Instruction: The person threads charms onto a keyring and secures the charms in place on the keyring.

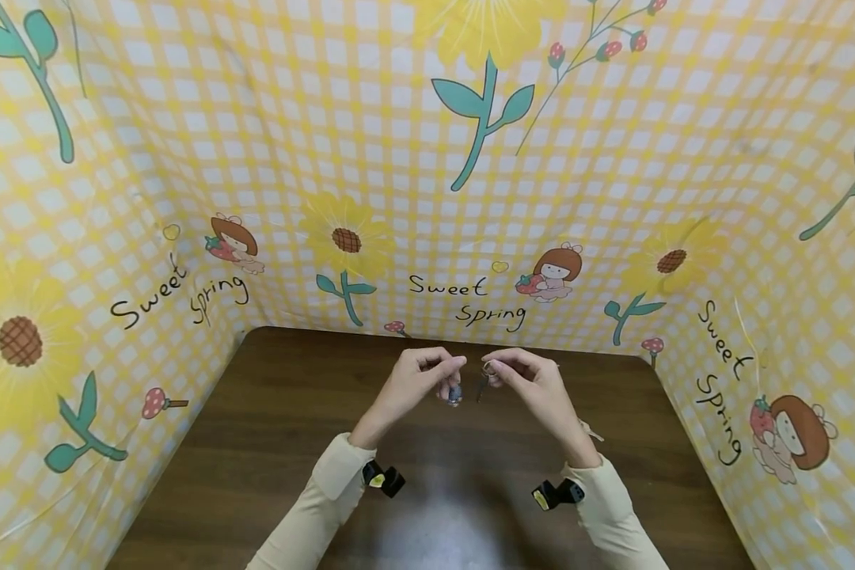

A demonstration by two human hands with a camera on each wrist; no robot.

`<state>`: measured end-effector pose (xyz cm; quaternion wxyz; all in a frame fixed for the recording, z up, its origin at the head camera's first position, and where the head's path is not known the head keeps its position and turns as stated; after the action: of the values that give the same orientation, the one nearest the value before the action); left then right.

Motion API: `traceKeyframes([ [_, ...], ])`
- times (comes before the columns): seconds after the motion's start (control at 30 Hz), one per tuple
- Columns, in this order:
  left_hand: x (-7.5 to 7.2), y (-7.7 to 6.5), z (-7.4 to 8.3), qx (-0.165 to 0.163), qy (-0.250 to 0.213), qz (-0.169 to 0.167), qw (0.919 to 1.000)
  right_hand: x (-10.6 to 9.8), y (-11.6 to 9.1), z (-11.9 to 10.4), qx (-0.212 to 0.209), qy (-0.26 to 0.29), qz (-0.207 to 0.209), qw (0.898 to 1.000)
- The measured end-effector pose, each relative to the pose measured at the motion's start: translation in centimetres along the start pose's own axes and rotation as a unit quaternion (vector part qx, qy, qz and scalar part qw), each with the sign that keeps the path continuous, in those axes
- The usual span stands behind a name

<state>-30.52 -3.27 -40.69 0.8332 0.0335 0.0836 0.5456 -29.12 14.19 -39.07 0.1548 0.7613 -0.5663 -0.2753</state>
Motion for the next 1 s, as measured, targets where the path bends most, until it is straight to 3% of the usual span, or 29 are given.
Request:
traceKeyframes([
  [0.23, 0.7, -0.2, 0.8, 0.029, 0.030, -0.043, 0.9982, 0.2, 0.1, 0.3, 0.017, 0.039, 0.005, 0.999],
  [0.37, 0.9, -0.4, 1.0, 0.034, 0.025, -0.053, 0.9977, 0.4, 0.0, 0.5, 0.035, 0.060, -0.001, 0.998],
  [0.5, 0.7, -0.4, 0.9, 0.020, 0.003, -0.036, 0.9991, 0.7, -0.1, 0.9, 0.063, 0.082, -0.008, 0.995],
  [0.6, 0.5, -0.5, 1.0, 0.018, 0.017, -0.015, 0.9996, 0.7, -0.3, 1.1, 0.080, 0.101, -0.007, 0.992],
  [0.8, 0.6, -0.9, 1.9, 0.056, 0.069, 0.016, 0.9959, 1.2, -0.7, 1.2, 0.099, 0.171, -0.012, 0.980],
  [1.0, 0.6, -1.0, 2.8, 0.087, 0.084, 0.038, 0.9919, 1.5, -0.5, 0.4, 0.079, 0.222, -0.022, 0.972],
])
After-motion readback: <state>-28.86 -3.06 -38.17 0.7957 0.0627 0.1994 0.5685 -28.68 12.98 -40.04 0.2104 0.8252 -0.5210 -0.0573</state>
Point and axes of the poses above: each hand's wrist, its own y-axis towards the middle knuckle, its own x-axis out of the palm, z = x × y, the point moved 9 cm from there along y, towards the middle knuckle, and after that the axes turned 10 degrees about -x, right-handed, at the moved point
